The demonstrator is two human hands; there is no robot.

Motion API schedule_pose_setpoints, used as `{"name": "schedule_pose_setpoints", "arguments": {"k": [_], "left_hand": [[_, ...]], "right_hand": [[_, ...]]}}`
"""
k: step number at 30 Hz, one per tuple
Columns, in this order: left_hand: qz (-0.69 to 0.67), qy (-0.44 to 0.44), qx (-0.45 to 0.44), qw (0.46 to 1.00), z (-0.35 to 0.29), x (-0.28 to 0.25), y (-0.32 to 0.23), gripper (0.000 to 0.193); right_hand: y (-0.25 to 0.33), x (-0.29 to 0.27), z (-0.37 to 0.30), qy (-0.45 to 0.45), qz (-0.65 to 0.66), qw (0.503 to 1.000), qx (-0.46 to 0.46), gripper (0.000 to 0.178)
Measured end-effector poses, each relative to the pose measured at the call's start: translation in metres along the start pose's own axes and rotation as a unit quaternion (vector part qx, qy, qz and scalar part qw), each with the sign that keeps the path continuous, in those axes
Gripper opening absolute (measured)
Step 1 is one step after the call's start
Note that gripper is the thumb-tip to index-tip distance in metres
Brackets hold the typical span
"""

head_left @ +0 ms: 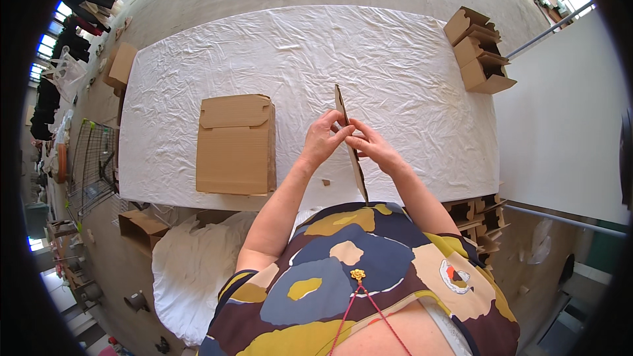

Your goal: The person picks up flat cardboard sheets and folds them into three-dimensional boxes by hand, then places the finished boxes into a stack.

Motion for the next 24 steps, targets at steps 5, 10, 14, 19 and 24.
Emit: {"name": "schedule_pose_setpoints", "arguments": {"k": [5, 10, 14, 19, 24], "left_hand": [[-0.047, -0.01, -0.014, 0.999, 0.003, -0.001, 0.019, 0.028], [-0.041, -0.008, 0.009, 0.999, 0.007, -0.005, 0.019, 0.023], [-0.033, -0.023, -0.006, 0.999, 0.006, -0.006, 0.016, 0.014], [0.182, -0.058, 0.021, 0.981, 0.003, -0.011, -0.007, 0.022], [0.199, -0.127, 0.039, 0.971, -0.004, -0.023, -0.026, 0.04]], "right_hand": [[0.017, -0.005, 0.004, 0.005, -0.016, 1.0, 0.004, 0.08], [0.015, -0.009, 0.01, 0.024, 0.023, 0.999, 0.002, 0.065], [0.036, -0.015, 0.007, -0.067, -0.236, 0.968, -0.058, 0.055], [0.028, -0.013, 0.0, -0.211, -0.395, 0.885, -0.126, 0.055], [0.038, -0.032, -0.011, -0.222, -0.421, 0.872, -0.11, 0.045]]}}
Point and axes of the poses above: each hand's wrist, its own z-axis towards the middle knuckle, its own x-axis out of the palm, y = z × x, the point moved 5 cm from there along z, towards the middle knuckle, and after that the axes turned 6 degrees about -y, right-handed, at the moved point
